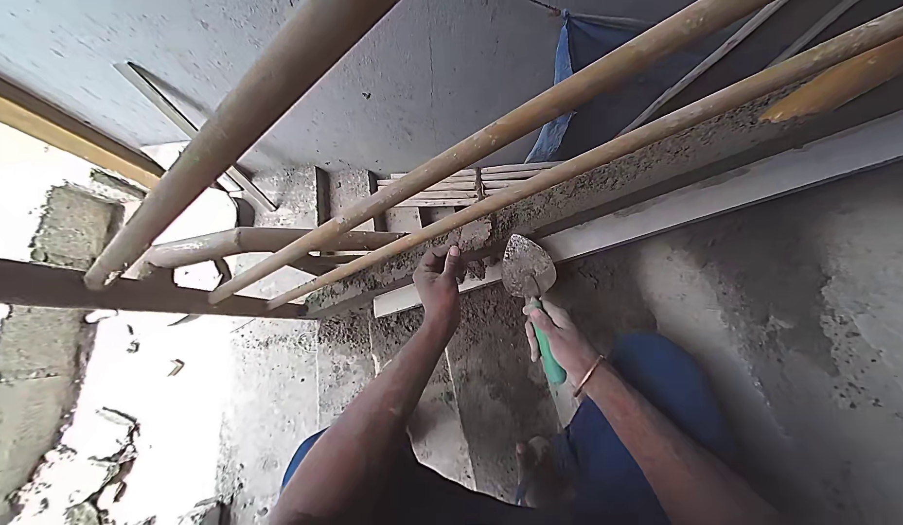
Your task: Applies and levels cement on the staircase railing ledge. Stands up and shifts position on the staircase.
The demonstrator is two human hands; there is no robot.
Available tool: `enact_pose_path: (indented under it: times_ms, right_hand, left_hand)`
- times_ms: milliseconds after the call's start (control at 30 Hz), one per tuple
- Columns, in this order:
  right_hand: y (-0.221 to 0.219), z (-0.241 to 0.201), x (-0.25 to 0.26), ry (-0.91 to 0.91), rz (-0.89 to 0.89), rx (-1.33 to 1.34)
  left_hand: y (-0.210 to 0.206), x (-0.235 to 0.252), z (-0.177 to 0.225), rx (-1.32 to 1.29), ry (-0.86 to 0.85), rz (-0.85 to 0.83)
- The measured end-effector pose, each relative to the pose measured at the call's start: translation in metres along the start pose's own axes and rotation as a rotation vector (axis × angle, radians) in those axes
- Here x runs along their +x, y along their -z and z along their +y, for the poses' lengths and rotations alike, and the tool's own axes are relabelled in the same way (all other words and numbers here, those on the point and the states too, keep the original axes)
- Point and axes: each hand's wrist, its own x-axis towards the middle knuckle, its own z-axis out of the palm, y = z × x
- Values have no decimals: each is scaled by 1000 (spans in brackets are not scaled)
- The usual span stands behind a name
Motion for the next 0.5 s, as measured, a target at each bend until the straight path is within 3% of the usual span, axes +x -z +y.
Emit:
enact_pose_path:
  times_ms: [133,233,333,500]
  right_hand:
    - [46,-18,3,77,-59,-948]
    - [99,-41,26,316,107,-1521]
    - [131,-71,49,410,185,-1724]
    - [115,-99,75,277,134,-1833]
  left_hand:
    - [-2,0,3,35,14,-51]
    - [-4,1,6,66,-11,-94]
    - [-6,1,9,109,-14,-116]
    - [-5,4,7,142,3,-133]
